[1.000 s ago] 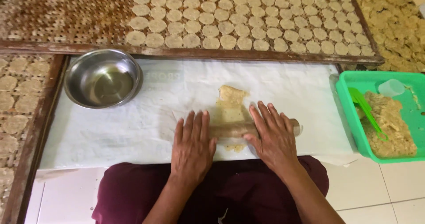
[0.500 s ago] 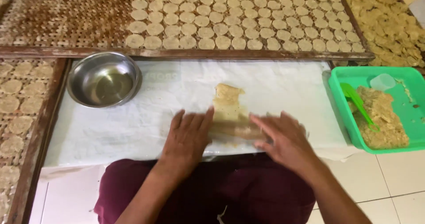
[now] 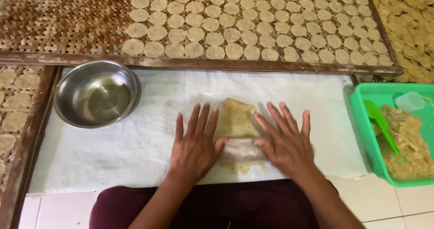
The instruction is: The person flattens small balls of dough into thin discs using a rolling pin on a plastic-covered board.
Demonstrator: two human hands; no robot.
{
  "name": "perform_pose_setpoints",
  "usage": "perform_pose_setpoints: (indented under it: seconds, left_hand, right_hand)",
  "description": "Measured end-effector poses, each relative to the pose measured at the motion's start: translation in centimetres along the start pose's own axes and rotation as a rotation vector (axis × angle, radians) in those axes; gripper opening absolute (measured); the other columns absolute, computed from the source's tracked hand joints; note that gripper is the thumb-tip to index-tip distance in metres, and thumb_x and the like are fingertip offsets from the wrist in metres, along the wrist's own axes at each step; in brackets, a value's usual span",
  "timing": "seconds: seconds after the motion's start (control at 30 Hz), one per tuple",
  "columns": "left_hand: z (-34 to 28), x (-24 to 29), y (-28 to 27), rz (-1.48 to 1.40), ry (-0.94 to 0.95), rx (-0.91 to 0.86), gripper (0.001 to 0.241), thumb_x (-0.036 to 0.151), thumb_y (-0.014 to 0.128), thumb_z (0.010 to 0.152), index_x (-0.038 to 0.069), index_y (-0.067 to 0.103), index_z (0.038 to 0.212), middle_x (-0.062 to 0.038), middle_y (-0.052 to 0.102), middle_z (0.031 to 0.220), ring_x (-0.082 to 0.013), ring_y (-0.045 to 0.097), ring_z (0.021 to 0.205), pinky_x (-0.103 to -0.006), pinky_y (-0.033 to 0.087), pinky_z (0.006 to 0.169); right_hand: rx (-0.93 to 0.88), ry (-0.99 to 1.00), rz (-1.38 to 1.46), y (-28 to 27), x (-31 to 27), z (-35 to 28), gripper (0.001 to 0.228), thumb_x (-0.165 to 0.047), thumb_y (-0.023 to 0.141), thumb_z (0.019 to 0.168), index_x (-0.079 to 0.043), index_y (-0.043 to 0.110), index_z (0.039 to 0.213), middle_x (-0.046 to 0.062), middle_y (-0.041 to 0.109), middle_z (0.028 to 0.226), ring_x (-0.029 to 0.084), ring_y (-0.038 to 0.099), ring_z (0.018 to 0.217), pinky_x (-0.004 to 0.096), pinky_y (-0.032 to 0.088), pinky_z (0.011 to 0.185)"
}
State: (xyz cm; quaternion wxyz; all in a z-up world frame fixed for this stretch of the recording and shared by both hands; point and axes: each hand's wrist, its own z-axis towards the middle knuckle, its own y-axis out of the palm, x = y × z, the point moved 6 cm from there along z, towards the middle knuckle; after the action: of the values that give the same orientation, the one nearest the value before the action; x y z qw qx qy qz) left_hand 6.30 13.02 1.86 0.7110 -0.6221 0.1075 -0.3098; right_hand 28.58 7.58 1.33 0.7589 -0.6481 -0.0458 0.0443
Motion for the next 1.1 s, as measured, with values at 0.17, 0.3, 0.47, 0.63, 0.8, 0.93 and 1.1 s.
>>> perform_pose_setpoints:
  seconds: [0.17, 0.3, 0.47, 0.63, 0.8, 0.93, 1.1]
  left_hand:
    - [4.8, -1.6, 0.7, 0.051, -0.028, 0.042, 0.078, 0.050, 0.051, 0.096, 0.015, 0.026, 0.160, -0.016, 0.014, 0.168, -0.0354, 0.007, 0.155, -0.0763, 0.006, 0.112]
    - [5.8, -2.3, 1.4, 0.081, -0.008, 0.177, 0.077, 0.052, 0.046, 0.101, 0.013, 0.025, 0.163, -0.020, 0.014, 0.170, -0.0392, 0.004, 0.157, -0.0782, 0.003, 0.115]
    - [3.3, -1.3, 1.4, 0.049, -0.051, 0.012, 0.074, 0.054, 0.043, 0.097, 0.014, 0.030, 0.158, -0.016, 0.017, 0.167, -0.0355, 0.002, 0.155, -0.0774, 0.001, 0.113]
    - [0.4, -0.1, 1.1, 0.018, -0.072, -0.049, 0.067, 0.046, 0.040, 0.102, 0.006, 0.035, 0.154, -0.017, 0.026, 0.163, -0.0333, 0.011, 0.154, -0.0678, 0.007, 0.117]
    - [-1.9, 1.0, -0.3, 0.014, -0.056, 0.014, 0.064, 0.042, 0.045, 0.100, 0.002, 0.041, 0.150, -0.017, 0.034, 0.160, -0.0334, 0.024, 0.151, -0.0608, 0.015, 0.120]
    - [-4.2, 2.1, -1.4, -0.030, -0.030, 0.069, 0.063, 0.037, 0.051, 0.099, -0.001, 0.042, 0.148, -0.018, 0.041, 0.157, -0.0351, 0.035, 0.147, -0.0563, 0.023, 0.120]
    - [-7.5, 3.5, -1.3, -0.030, -0.014, 0.129, 0.071, 0.037, 0.055, 0.095, -0.004, 0.039, 0.150, -0.022, 0.041, 0.156, -0.0382, 0.037, 0.144, -0.0548, 0.026, 0.119]
  right_hand:
    - [-0.091, 0.072, 0.073, 0.4, 2.1, 4.8, 0.068, -0.070, 0.014, 0.100, -0.039, 0.032, 0.158, 0.005, 0.015, 0.171, 0.029, 0.009, 0.157, 0.067, -0.012, 0.118]
    - [-0.042, 0.044, 0.017, 1.7, 3.2, 6.2, 0.065, -0.066, 0.018, 0.103, -0.038, 0.031, 0.160, 0.008, 0.013, 0.172, 0.032, 0.006, 0.157, 0.069, -0.011, 0.117]
    - [-0.146, 0.095, 0.106, 1.0, 1.5, 3.5, 0.065, -0.069, 0.018, 0.100, -0.041, 0.031, 0.157, 0.004, 0.014, 0.170, 0.030, 0.003, 0.158, 0.066, -0.008, 0.119]
    - [-0.098, 0.079, 0.047, 0.4, 0.1, 0.5, 0.070, -0.073, 0.023, 0.097, -0.040, 0.033, 0.158, 0.004, 0.023, 0.167, 0.026, 0.010, 0.155, 0.064, -0.005, 0.121]
    - [0.030, 0.085, -0.016, -0.7, -1.3, -1.5, 0.067, -0.071, 0.027, 0.098, -0.038, 0.038, 0.155, 0.005, 0.031, 0.165, 0.027, 0.021, 0.154, 0.066, -0.002, 0.120]
    - [0.099, 0.098, 0.113, -1.8, -2.3, -3.7, 0.073, -0.068, 0.028, 0.102, -0.024, 0.039, 0.158, 0.008, 0.035, 0.166, 0.032, 0.029, 0.154, 0.065, 0.007, 0.123]
    - [0.121, 0.093, 0.204, -2.2, -3.5, -6.7, 0.079, -0.068, 0.028, 0.101, -0.014, 0.038, 0.158, 0.012, 0.036, 0.165, 0.035, 0.029, 0.154, 0.063, 0.015, 0.122]
